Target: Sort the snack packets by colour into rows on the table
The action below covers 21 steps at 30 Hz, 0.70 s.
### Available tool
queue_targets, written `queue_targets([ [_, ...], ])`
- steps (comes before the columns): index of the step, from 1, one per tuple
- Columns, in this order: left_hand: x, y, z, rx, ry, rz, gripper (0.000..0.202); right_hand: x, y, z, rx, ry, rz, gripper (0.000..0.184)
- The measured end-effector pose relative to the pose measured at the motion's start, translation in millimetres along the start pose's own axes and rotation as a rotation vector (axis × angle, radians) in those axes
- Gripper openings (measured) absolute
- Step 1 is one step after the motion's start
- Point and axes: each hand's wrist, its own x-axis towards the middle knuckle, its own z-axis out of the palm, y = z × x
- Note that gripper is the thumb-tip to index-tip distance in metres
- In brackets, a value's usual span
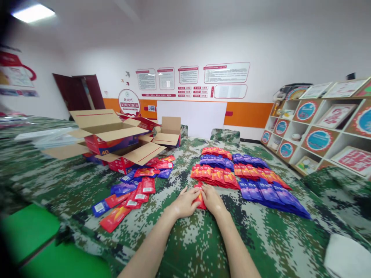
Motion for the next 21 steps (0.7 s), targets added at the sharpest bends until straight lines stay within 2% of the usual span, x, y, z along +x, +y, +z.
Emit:
queue_targets([
  [6,-2.0,5.3,0.2,0.003,0.072,0.034,0.045,3.2,1.4,-1.0,0.100,0.099,-0.012,0.044],
  [13,-2.1,8.0,2.3,-0.100,0.051,0.135,0.029,2.7,-15.1,-4.8,0.255,-0.074,0.068,0.050],
  [17,-2.6,4.3,1.9,-0.165,0.060,0.192,0.032,1.2,-9.3,2.2,0.237,-0.078,0.100,0.052],
  [21,-2.0,2.4,0.8,-0.172,0.045,0.191,0.032,1.8,-1.0,9.1,0.211,-0.094,0.088,0.051],
])
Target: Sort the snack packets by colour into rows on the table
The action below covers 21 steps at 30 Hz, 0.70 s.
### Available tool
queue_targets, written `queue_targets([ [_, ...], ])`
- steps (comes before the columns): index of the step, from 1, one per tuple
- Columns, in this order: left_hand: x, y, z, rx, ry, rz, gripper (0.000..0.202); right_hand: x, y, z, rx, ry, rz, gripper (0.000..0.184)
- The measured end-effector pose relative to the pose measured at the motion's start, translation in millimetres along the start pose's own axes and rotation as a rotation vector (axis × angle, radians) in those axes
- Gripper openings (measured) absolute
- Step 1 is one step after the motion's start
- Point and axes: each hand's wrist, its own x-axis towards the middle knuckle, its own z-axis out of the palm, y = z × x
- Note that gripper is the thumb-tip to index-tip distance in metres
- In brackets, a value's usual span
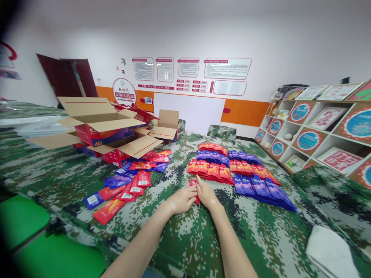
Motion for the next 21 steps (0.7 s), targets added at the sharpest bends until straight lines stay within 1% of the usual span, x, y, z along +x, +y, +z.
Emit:
queue_targets([
  [5,-1.3,-1.6,0.1,0.025,-0.003,0.013,0.031,1.5,5.8,5.3,-0.047,0.023,-0.035,0.051],
  [9,-5.1,-5.2,3.8,0.067,0.013,0.020,0.030,4.7,12.0,9.5,-0.094,0.053,-0.045,0.049],
  [13,-7.1,-9.5,10.1,0.074,0.034,-0.006,0.030,4.8,10.5,5.9,-0.076,0.065,-0.041,0.049],
  [15,-6.4,-11.5,11.5,0.048,0.049,-0.021,0.030,4.5,2.2,1.0,-0.088,0.113,-0.019,0.049],
  [18,-4.6,-14.3,9.1,-0.023,0.114,-0.067,0.032,11.7,-21.4,-4.1,-0.083,0.186,-0.003,0.049],
  [19,-4.3,-15.1,7.2,-0.045,0.147,-0.096,0.034,17.8,-31.5,-4.0,-0.073,0.190,-0.018,0.048],
  [21,-5.0,-16.4,2.9,-0.061,0.215,-0.168,0.041,36.3,-53.2,-0.2,-0.055,0.158,-0.065,0.048],
])
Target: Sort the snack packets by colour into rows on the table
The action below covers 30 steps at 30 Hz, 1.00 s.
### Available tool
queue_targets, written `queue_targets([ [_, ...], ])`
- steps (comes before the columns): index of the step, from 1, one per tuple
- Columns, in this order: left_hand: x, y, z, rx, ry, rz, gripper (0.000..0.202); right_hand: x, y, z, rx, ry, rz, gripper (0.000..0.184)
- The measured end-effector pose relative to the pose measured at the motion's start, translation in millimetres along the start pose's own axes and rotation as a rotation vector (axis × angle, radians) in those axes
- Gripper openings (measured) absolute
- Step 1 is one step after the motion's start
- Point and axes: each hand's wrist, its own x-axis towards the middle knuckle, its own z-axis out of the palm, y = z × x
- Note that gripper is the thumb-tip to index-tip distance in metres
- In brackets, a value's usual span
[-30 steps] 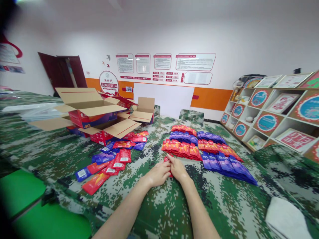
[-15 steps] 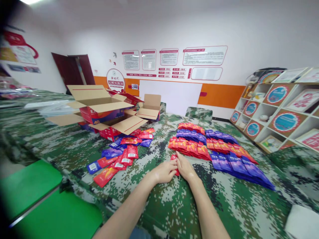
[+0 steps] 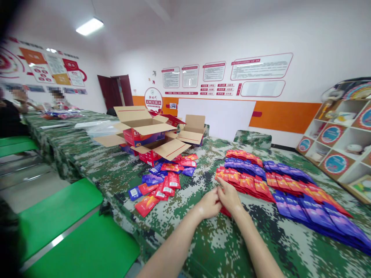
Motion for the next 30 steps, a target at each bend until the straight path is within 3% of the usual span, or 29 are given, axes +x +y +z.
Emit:
queue_targets([
  [3,-2.7,-2.8,-5.7,0.071,0.047,-0.095,0.049,39.9,-29.0,17.4,0.001,-0.082,-0.029,0.049],
  [9,-4.6,-32.9,-25.3,0.159,0.093,-0.254,0.031,117.3,-58.3,57.2,-0.044,-0.181,-0.048,0.043],
  [11,-1.6,-51.7,-45.8,0.162,0.120,-0.291,0.027,135.3,-58.8,66.0,-0.063,-0.203,-0.039,0.038],
  [15,3.9,-93.1,-105.4,0.302,0.234,-0.411,0.025,161.7,-53.6,80.7,-0.093,-0.231,-0.042,0.035],
  [18,8.7,-121.0,-143.5,0.404,0.266,-0.522,0.037,174.2,-49.3,95.7,-0.087,-0.259,-0.124,0.038],
  [20,13.7,-136.8,-157.0,0.421,0.250,-0.565,0.048,179.1,-46.9,107.3,-0.119,-0.276,-0.171,0.042],
  [25,27.8,-163.2,-156.5,0.396,0.172,-0.609,0.056,181.5,-42.4,125.9,-0.212,-0.300,-0.159,0.056],
  [30,35.1,-170.1,-145.9,0.372,0.178,-0.578,0.057,175.1,-41.0,126.9,-0.251,-0.261,-0.181,0.039],
])
